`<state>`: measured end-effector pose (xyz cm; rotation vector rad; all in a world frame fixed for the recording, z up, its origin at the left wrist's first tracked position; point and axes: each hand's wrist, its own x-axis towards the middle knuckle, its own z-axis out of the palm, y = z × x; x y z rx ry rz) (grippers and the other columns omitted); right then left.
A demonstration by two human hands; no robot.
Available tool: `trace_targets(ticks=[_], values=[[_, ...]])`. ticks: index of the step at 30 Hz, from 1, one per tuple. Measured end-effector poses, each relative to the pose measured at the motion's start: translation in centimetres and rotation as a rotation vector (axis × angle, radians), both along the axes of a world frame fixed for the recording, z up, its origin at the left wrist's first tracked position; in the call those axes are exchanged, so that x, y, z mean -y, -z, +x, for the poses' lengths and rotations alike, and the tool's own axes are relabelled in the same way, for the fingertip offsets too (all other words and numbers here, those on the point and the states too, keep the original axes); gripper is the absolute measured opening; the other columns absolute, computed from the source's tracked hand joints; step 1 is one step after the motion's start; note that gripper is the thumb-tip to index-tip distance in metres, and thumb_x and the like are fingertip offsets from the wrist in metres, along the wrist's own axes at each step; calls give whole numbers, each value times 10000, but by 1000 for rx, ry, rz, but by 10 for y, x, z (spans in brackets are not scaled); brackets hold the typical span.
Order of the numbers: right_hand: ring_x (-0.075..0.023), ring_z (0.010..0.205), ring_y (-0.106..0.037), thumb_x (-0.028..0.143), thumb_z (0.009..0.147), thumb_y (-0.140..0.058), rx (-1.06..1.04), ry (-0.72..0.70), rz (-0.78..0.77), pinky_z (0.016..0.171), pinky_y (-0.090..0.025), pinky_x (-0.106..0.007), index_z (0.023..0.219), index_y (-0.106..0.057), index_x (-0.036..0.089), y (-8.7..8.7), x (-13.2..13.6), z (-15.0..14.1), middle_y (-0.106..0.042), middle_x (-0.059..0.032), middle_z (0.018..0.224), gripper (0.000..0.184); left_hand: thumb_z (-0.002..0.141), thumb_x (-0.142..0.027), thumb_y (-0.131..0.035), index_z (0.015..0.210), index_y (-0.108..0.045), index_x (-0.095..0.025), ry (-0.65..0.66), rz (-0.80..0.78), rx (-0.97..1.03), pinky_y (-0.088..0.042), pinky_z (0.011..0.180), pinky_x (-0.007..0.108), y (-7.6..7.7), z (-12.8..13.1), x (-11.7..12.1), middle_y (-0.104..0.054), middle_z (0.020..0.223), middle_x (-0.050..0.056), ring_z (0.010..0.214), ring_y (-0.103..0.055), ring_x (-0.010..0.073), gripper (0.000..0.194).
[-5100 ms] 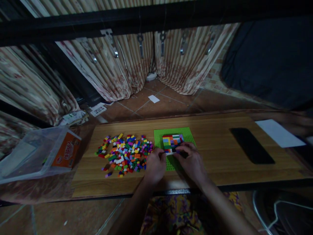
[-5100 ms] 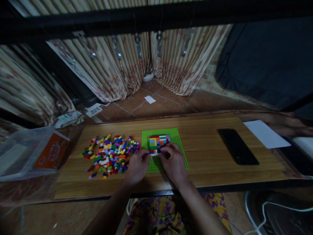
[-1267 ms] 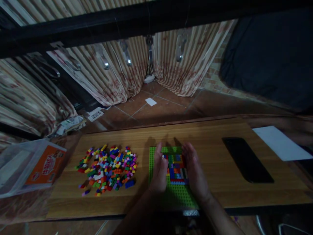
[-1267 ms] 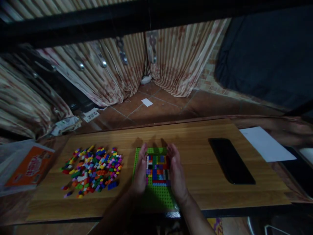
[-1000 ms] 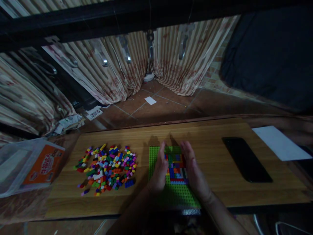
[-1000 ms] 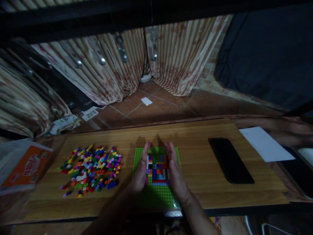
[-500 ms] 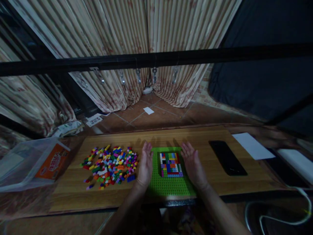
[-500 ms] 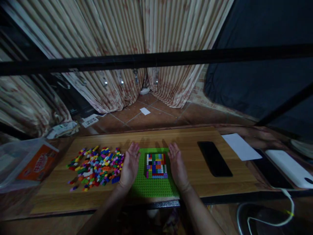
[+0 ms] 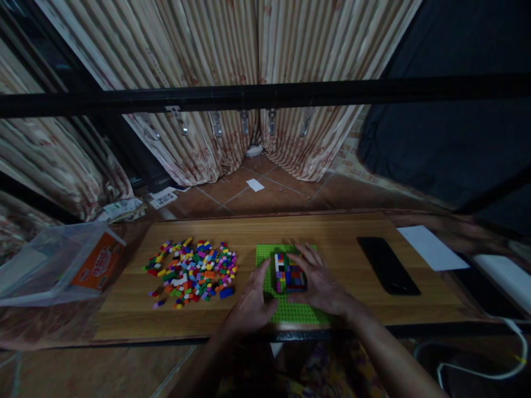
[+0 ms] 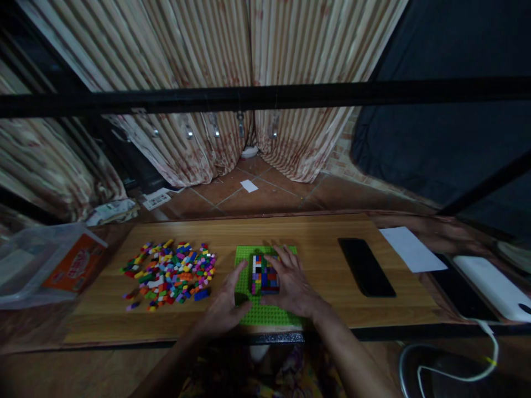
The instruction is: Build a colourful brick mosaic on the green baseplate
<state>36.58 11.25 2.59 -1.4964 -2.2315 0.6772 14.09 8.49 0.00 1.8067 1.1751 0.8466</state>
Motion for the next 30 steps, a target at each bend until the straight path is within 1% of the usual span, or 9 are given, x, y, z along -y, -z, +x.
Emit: trace_targets(ticks=[3, 6, 9, 12, 16, 20, 24, 28, 30], values=[[-346, 1426, -43, 538, 500, -803, 73, -56, 1, 1112, -125, -561, 1406, -378, 266, -1, -11, -15, -180, -96, 1552, 1037, 740, -120, -570, 1489, -120, -205, 3, 6, 29, -271, 1145, 462, 9, 0, -2, -342, 1493, 111, 1382, -305, 262, 879], [-351, 1425, -36, 487, 509, -805, 86, -88, -20, 1105, -136, -559, 1391, -392, 264, 1, -16, -23, -144, -85, 1562, 999, 754, -118, -567, 1493, -54, -224, -10, -28, 73, -345, 1098, 466, 14, -2, -4, -397, 1453, 120, 1323, -398, 261, 905], [-336, 1425, -50, 469, 525, -800, 77, -92, -47, 1105, -160, -536, 1386, -391, 257, 4, -17, -23, -126, -86, 1564, 977, 764, -130, -576, 1491, -41, -229, 1, -54, 79, -353, 1086, 476, 12, -3, -5, -403, 1446, 124, 1299, -425, 261, 907], [-321, 1427, -64, 488, 533, -796, 70, -105, -56, 1112, -157, -523, 1394, -374, 259, 7, -18, -21, -153, -88, 1556, 986, 771, -132, -571, 1489, -52, -218, 11, -48, 80, -326, 1106, 469, 11, -3, -6, -399, 1446, 124, 1320, -397, 255, 890], [-319, 1419, -110, 563, 546, -775, 58, -116, -59, 1114, -162, -521, 1392, -378, 250, 7, -19, -21, -206, -103, 1535, 985, 772, -126, -559, 1488, -56, -214, 18, -28, 67, -328, 1107, 459, 11, -3, -6, -408, 1437, 118, 1320, -398, 248, 879], [-320, 1413, -138, 600, 560, -762, 37, -107, -25, 1110, -184, -524, 1380, -398, 263, 8, -18, -20, -241, -103, 1521, 959, 782, -132, -552, 1488, -42, -203, 34, -17, 37, -302, 1122, 460, 11, -3, -5, -400, 1446, 121, 1343, -365, 248, 874], [-321, 1411, -148, 629, 647, -699, -13, -103, 8, 1104, -210, -526, 1348, -451, 291, 10, -12, -16, -216, -88, 1530, 816, 788, -105, -524, 1489, -48, -198, 39, -8, 27, -248, 1141, 480, 8, -1, -4, -400, 1452, 117, 1371, -316, 253, 852], [-321, 1403, -170, 604, 698, -673, -33, -81, 27, 1099, -224, -530, 1301, -505, 300, 11, -8, -13, -226, -77, 1525, 696, 799, -76, -475, 1490, 8, -207, 22, -60, 49, -343, 1087, 454, 4, 0, -9, -381, 1465, 118, 1348, -351, 236, 853], [-320, 1400, -182, 594, 708, -670, -43, -70, 25, 1096, -229, -535, 1295, -509, 306, 12, -7, -11, -233, -75, 1519, 673, 796, -61, -458, 1489, 15, -217, 27, -64, 39, -352, 1079, 449, 1, 1, -14, -394, 1459, 111, 1315, -395, 222, 854]])
